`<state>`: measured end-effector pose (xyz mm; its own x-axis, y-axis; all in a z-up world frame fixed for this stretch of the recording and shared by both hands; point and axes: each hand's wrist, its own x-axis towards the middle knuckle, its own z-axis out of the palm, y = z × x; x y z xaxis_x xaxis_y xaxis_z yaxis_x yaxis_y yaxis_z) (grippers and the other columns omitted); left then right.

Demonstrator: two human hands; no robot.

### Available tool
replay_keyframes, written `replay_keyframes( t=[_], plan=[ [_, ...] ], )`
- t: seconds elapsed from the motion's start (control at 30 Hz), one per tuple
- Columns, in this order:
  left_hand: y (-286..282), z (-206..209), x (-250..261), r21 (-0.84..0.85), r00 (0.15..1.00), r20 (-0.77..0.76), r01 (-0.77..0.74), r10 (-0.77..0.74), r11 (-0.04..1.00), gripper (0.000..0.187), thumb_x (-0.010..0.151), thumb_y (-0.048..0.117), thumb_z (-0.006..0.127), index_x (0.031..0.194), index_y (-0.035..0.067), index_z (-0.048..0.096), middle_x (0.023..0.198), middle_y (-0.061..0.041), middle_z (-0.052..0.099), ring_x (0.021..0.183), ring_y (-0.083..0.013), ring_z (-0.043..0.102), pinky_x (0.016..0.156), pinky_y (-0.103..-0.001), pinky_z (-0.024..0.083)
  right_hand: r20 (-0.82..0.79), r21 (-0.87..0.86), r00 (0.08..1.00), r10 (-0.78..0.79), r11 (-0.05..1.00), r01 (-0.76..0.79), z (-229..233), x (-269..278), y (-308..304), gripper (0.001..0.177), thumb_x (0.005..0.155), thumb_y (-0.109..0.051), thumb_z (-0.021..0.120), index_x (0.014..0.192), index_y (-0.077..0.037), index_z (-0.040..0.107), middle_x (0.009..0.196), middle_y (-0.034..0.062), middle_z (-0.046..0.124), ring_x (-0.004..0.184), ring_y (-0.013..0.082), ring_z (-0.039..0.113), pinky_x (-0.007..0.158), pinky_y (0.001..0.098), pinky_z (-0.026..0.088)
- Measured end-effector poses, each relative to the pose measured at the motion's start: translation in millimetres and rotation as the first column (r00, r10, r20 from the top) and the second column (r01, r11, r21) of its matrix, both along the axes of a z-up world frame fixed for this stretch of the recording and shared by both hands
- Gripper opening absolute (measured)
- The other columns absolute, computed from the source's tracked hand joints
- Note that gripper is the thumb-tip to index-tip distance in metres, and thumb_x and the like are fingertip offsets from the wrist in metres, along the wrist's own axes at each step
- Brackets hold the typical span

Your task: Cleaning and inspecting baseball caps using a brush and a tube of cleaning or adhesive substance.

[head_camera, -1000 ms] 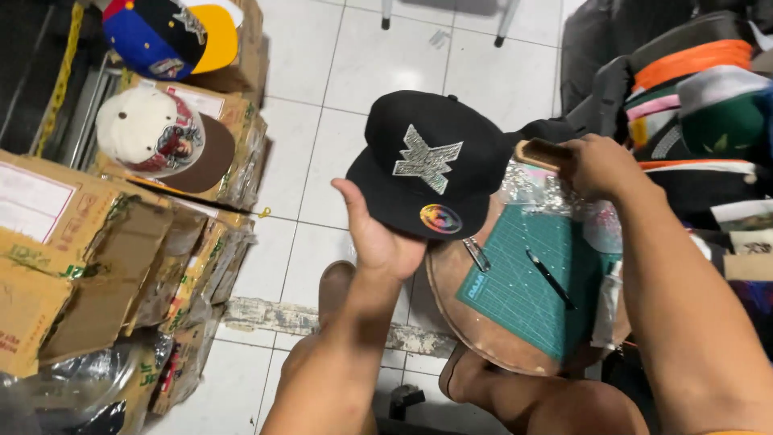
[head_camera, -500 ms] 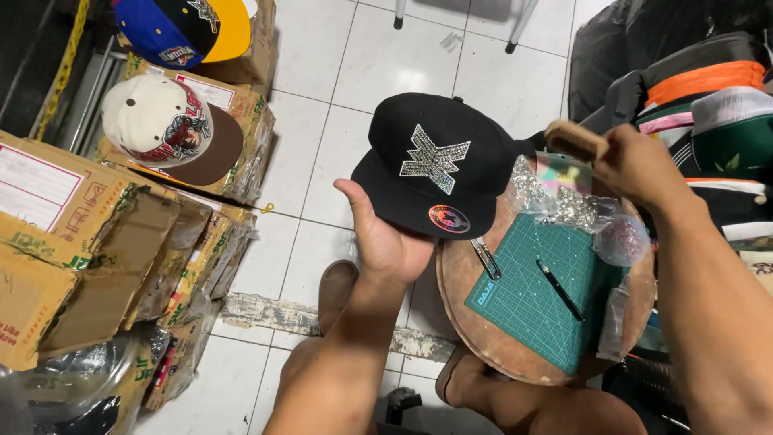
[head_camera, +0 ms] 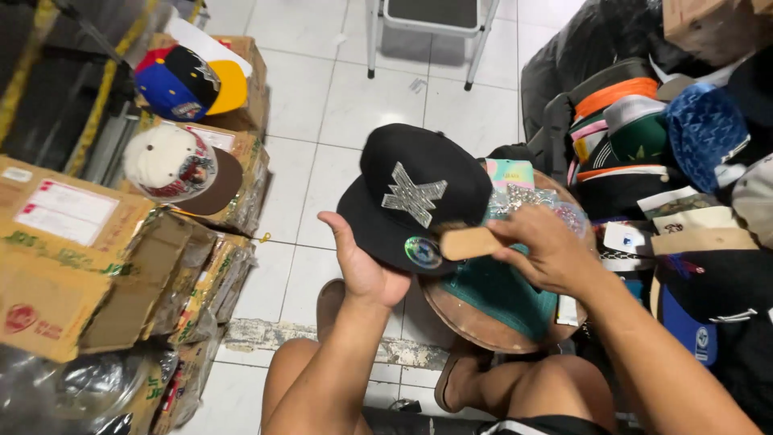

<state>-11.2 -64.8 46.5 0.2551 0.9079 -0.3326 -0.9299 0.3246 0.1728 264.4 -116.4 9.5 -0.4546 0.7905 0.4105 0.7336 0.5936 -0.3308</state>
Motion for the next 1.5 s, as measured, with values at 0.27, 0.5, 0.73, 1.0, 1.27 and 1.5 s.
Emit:
replay_keyframes(
  t=[0.27,0.5,0.73,1.0,1.27,1.5],
  plan=[
    [-62.2,41.7,-16.7,0.070,0.990,-0.128,0.072,-0.062,0.995,0.096,0.081,0.085,0.038,0.146,0.016,0.054,0.140,-0.013,0.061,0.128,-0.0329,0.059,0.111,-0.049,0.047,-0.247,0.173,0.881,-0.404,0.876,0.450,80.2,-29.5,-49.1,0.021,0.091,-0.023,0.077,0.110,-0.019,0.070,0.072,0.0079,0.062,0.074,0.0353,0.066,0.074,0.0436,0.051],
    [-108.6,73.1,-32.2,0.107,0.989,-0.138,0.059,-0.044,0.992,0.097,0.082,0.083,0.037,0.149,0.015,0.051,0.142,-0.014,0.060,0.126,-0.0330,0.059,0.110,-0.050,0.047,-0.179,0.317,0.807,-0.562,0.744,0.588,92.5,-11.5,-84.6,0.033,0.107,-0.030,0.068,0.136,-0.013,0.064,0.098,0.0180,0.069,0.093,0.0430,0.069,0.082,0.0550,0.052],
    [-148.2,93.2,-31.2,0.158,0.979,-0.176,0.135,-0.107,0.978,0.094,0.083,0.081,0.038,0.146,0.014,0.055,0.138,-0.016,0.063,0.124,-0.0319,0.061,0.107,-0.049,0.050,-0.034,0.288,0.925,-0.379,0.882,0.373,132.6,-74.9,-105.0,0.020,0.096,-0.031,0.069,0.103,-0.012,0.073,0.072,0.0106,0.067,0.073,0.0361,0.068,0.073,0.0497,0.052],
    [-156.2,85.3,-32.5,0.274,0.975,-0.190,0.165,-0.114,0.947,0.086,0.086,0.076,0.042,0.143,0.014,0.058,0.129,-0.016,0.069,0.115,-0.0311,0.067,0.102,-0.048,0.055,0.084,0.165,0.899,-0.430,0.896,0.413,170.9,-111.2,-113.7,0.030,0.095,-0.036,0.068,0.113,-0.012,0.075,0.080,0.0128,0.074,0.083,0.0371,0.074,0.082,0.0492,0.057],
    [-141.3,37.7,-29.1,0.351,0.972,-0.222,0.149,-0.072,0.925,0.082,0.089,0.070,0.047,0.144,0.011,0.056,0.130,-0.020,0.068,0.117,-0.0335,0.067,0.103,-0.051,0.054,0.115,0.161,0.838,-0.534,0.842,0.515,189.0,-106.0,-115.6,0.032,0.098,-0.039,0.066,0.126,-0.023,0.067,0.089,0.0129,0.074,0.088,0.0399,0.073,0.080,0.0523,0.056],
    [-135.5,30.5,-30.8,0.413,0.957,-0.282,0.191,-0.075,0.890,0.082,0.088,0.064,0.058,0.147,0.007,0.052,0.131,-0.021,0.068,0.117,-0.0296,0.066,0.103,-0.050,0.054,0.439,0.609,0.651,-0.619,0.738,0.290,229.1,-87.0,-90.8,0.027,0.095,-0.036,0.069,0.120,-0.027,0.069,0.073,0.0025,0.064,0.070,0.0266,0.070,0.068,0.0398,0.056]
  ],
)
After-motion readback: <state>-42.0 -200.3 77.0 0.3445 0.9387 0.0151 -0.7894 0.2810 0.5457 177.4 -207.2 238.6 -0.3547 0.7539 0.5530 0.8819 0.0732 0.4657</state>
